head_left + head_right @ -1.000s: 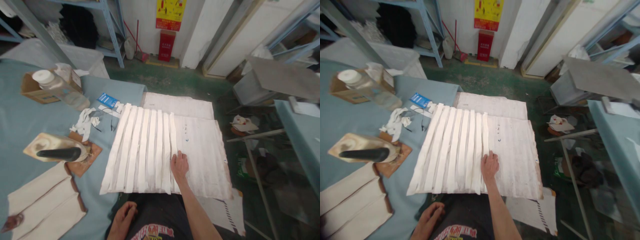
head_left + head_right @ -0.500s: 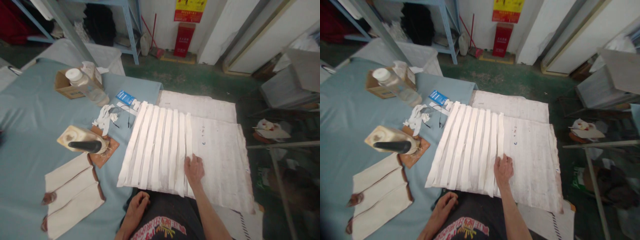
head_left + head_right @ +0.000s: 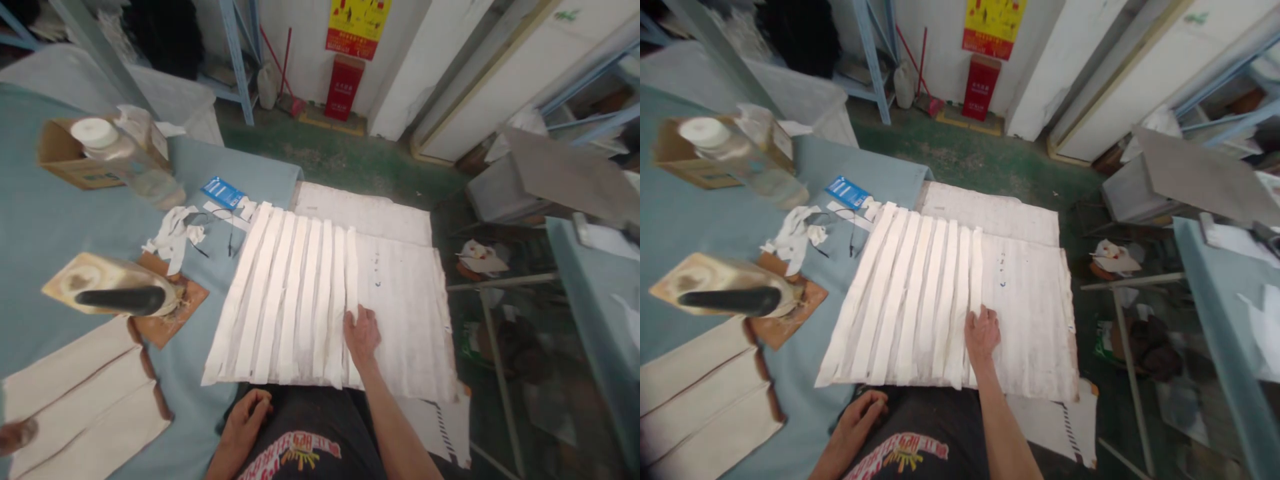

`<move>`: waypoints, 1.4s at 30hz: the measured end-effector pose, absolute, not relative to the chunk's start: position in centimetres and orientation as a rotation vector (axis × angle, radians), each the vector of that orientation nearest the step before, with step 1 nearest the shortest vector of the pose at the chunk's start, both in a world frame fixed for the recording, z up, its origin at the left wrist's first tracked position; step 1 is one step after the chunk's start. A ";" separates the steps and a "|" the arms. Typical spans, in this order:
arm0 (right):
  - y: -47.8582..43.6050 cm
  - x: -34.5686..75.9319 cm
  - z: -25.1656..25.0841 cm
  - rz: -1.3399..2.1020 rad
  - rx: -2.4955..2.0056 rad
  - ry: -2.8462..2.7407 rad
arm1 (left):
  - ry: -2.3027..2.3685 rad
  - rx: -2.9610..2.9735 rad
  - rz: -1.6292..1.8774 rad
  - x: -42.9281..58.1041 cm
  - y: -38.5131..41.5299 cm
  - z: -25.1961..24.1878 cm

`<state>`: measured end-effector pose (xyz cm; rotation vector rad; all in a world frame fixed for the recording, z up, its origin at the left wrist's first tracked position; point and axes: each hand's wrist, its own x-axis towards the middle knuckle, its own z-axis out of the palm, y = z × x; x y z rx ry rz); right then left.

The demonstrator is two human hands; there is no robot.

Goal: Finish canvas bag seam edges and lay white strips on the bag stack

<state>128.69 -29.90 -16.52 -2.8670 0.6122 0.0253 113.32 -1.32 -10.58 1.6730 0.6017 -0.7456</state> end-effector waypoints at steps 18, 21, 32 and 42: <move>-31.0 130.8 -16.9 0.270 -2.537 0.929 | 0.585 1.703 -0.787 113.0 -1.1 -11.2; -31.4 131.4 -17.0 0.323 -2.497 0.952 | 0.595 1.697 -0.780 112.8 -1.3 -11.1; -32.3 132.7 -16.4 0.468 -2.484 0.922 | 0.609 1.704 -0.772 113.1 -2.3 -10.6; -33.2 133.2 -16.0 0.529 -2.419 0.885 | 0.611 1.715 -0.773 113.9 -4.0 -10.3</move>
